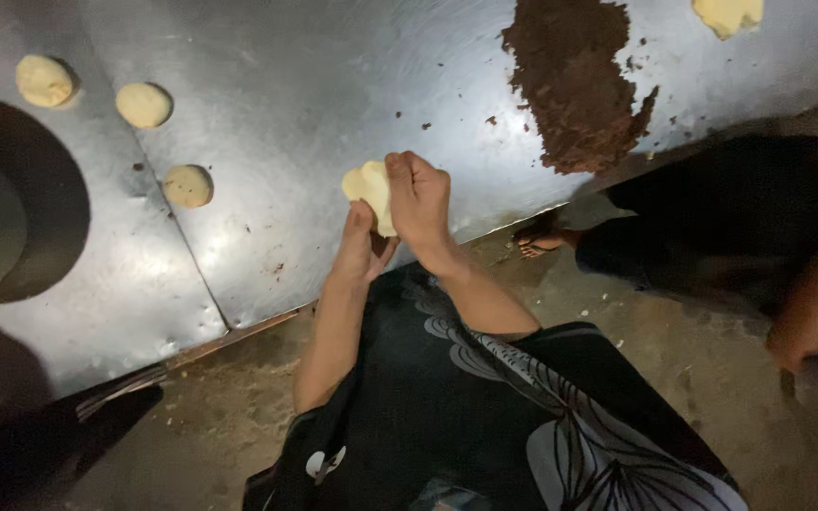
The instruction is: The person takes pieces of dough, fills them with a chocolate paste by hand, and pinches the dough closed to form small balls on a metal table.
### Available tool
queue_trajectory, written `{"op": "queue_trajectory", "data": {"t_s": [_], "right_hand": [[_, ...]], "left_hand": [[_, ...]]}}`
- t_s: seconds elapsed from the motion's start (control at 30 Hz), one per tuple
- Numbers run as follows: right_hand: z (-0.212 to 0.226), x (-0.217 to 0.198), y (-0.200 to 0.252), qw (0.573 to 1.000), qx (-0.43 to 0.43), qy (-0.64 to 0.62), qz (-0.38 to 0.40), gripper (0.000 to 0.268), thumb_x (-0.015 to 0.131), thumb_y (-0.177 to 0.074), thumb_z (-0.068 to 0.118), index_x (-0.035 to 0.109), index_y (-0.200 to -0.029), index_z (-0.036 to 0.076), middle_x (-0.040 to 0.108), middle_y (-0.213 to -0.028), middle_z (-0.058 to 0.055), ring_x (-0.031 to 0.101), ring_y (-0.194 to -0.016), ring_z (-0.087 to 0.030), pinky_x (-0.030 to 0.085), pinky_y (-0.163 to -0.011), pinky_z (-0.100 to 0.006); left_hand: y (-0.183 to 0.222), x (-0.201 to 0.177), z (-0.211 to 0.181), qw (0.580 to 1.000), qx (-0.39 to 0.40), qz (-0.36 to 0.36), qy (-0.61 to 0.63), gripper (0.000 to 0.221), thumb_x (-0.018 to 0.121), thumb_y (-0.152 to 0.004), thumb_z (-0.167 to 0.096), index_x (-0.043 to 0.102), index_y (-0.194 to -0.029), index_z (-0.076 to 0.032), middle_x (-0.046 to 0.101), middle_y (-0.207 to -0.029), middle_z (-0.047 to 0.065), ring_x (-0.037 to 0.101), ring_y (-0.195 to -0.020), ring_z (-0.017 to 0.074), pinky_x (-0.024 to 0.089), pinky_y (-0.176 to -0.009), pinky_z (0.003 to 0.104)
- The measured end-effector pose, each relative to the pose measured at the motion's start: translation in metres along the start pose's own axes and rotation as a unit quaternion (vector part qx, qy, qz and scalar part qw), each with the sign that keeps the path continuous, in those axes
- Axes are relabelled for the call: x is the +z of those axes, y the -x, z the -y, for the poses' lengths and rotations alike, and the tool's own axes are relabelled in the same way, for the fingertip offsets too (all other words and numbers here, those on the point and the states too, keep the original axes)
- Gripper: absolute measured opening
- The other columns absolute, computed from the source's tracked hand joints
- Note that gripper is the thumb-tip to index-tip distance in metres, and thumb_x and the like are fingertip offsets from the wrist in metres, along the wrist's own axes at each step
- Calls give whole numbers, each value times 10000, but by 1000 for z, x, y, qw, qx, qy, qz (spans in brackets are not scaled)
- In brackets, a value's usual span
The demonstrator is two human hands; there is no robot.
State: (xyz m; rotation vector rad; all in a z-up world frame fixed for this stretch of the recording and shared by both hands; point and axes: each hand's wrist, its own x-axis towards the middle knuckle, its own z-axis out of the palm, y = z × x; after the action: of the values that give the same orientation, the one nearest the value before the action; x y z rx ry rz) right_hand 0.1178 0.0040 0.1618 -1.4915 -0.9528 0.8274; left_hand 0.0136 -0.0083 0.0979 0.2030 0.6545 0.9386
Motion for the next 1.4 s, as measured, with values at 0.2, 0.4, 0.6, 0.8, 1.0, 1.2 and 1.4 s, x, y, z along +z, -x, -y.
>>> {"op": "queue_trajectory", "data": {"t_s": [0.2,0.4,0.6,0.8,1.0,1.2,1.4], "right_hand": [[-24,-37,-6,999,24,41,-13,401,633,-1069,248,600,-765,-11,517,-621,28,436,-636,-33,406,-525,-263],[-108,-115,-110,958,-103,254,85,152,670,-1013,147,766,-1032,31,744,-864,-98,670,-752,-174,541,-644,-355],[-177,-181,-384,744,-245,621,11,285,751,-868,68,669,-1120,-37,696,-995,-240,679,-938,-418,581,-763,-460],[-211,-179,-479,692,6,712,121,234,763,-846,76,731,-1056,-22,716,-1036,-247,708,-966,-410,610,-754,-461],[-218,-181,-471,610,102,762,189,218,788,-826,96,784,-1011,-20,732,-1082,-253,739,-989,-397,648,-730,-460],[-167,-283,-398,542,-28,817,195,244,659,-937,133,721,-1156,43,665,-1215,-177,633,-1147,-330,524,-940,-411],[-75,-463,-167,87,-155,924,340,307,548,-1032,192,646,-1314,120,580,-1381,-70,503,-1332,-235,388,-1151,-348]], "left_hand": [[2,2,13,997,48,-34,-40,459,638,-1041,-397,603,-1276,-4,696,-1165,76,672,-1040,197,544,-884,353],[-5,-4,2,984,78,-123,-103,460,601,-1032,-316,578,-1333,32,683,-1237,119,669,-1087,222,542,-901,354],[-16,-18,-22,975,91,-118,-164,419,607,-1037,-218,575,-1346,63,663,-1257,117,643,-1129,200,543,-979,357],[-45,-29,-43,961,58,-213,-164,488,542,-1049,-352,634,-1268,74,724,-1120,135,690,-1006,212,562,-895,370],[-57,-39,-42,973,68,-184,-120,547,556,-1017,-422,634,-1279,52,719,-1138,110,690,-1021,188,556,-906,352],[-56,-46,-51,981,81,-158,-76,577,519,-1054,-428,576,-1333,74,683,-1223,139,665,-1111,225,533,-962,381],[-55,-36,-75,985,117,-121,-19,568,490,-1048,-410,490,-1413,24,595,-1384,134,613,-1253,246,505,-1069,430]]}}
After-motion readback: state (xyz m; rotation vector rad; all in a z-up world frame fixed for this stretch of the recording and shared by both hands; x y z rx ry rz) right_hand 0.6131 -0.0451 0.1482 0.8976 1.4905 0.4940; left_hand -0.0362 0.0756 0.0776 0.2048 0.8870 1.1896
